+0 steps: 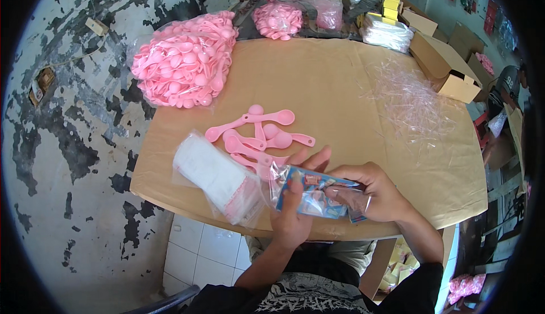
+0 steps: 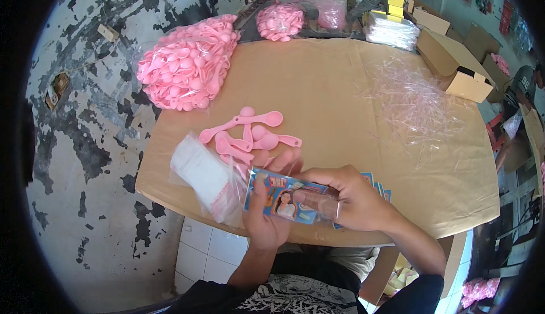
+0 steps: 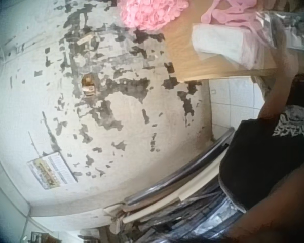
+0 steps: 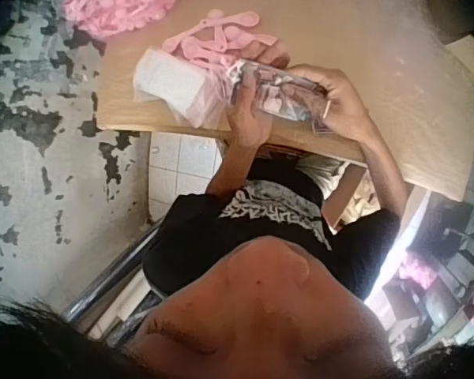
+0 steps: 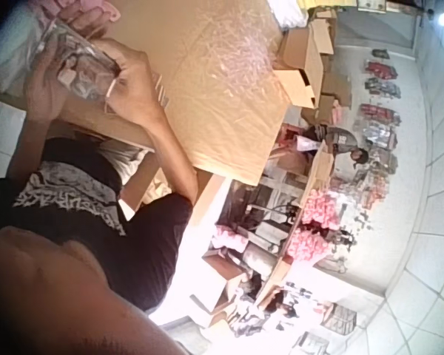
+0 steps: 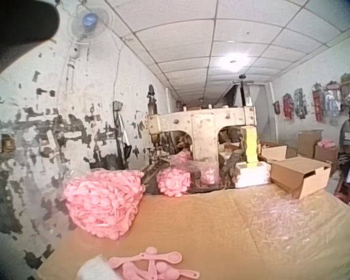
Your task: The person repeatedly picks up pink plastic spoons and small printed cards, places them into clear plastic bags, and sets the filled bags aside on the table. The process is continuous and repetitive throughout the clip.
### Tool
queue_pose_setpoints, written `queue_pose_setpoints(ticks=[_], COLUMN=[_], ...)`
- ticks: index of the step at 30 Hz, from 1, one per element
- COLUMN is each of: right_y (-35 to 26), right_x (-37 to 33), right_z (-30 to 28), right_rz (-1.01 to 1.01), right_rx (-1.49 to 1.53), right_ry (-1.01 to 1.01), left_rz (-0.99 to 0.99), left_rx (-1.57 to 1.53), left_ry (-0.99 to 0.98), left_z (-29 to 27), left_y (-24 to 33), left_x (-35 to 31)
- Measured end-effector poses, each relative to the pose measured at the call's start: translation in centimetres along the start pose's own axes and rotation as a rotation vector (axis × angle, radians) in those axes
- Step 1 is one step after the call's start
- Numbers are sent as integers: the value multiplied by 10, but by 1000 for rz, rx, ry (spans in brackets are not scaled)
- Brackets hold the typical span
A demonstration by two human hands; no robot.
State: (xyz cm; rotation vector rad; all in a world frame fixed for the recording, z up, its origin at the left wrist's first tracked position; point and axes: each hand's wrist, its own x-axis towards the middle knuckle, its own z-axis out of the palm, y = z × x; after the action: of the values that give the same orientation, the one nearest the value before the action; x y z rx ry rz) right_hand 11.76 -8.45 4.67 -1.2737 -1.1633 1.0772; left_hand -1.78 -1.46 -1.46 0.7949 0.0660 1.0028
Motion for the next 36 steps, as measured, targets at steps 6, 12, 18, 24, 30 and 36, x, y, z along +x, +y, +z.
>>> queue_pose_setpoints(ticks=[6, 12, 18, 24, 30, 36], right_y=[12, 6, 45, 41, -23, -48], right_x=[6, 54, 184, 171, 85, 25], right_z=[13, 0, -6, 7, -6, 12], right_rz=[-235, -363, -598, -704, -261, -262], right_rx=[11, -621, -1328, -1492, -479, 2], right_ry=[-197, -390, -19, 3, 56, 12], left_rz=[411, 432, 425, 339, 426, 447], left_rx=[355, -80, 205, 248, 54, -101], left_ry=[-475, -324, -28, -65, 89, -132], left_z=[-10, -66, -46, -51, -56, -50], left_y=[4, 27, 51, 54, 66, 44], left_x=[-7, -10, -4, -4, -4, 9])
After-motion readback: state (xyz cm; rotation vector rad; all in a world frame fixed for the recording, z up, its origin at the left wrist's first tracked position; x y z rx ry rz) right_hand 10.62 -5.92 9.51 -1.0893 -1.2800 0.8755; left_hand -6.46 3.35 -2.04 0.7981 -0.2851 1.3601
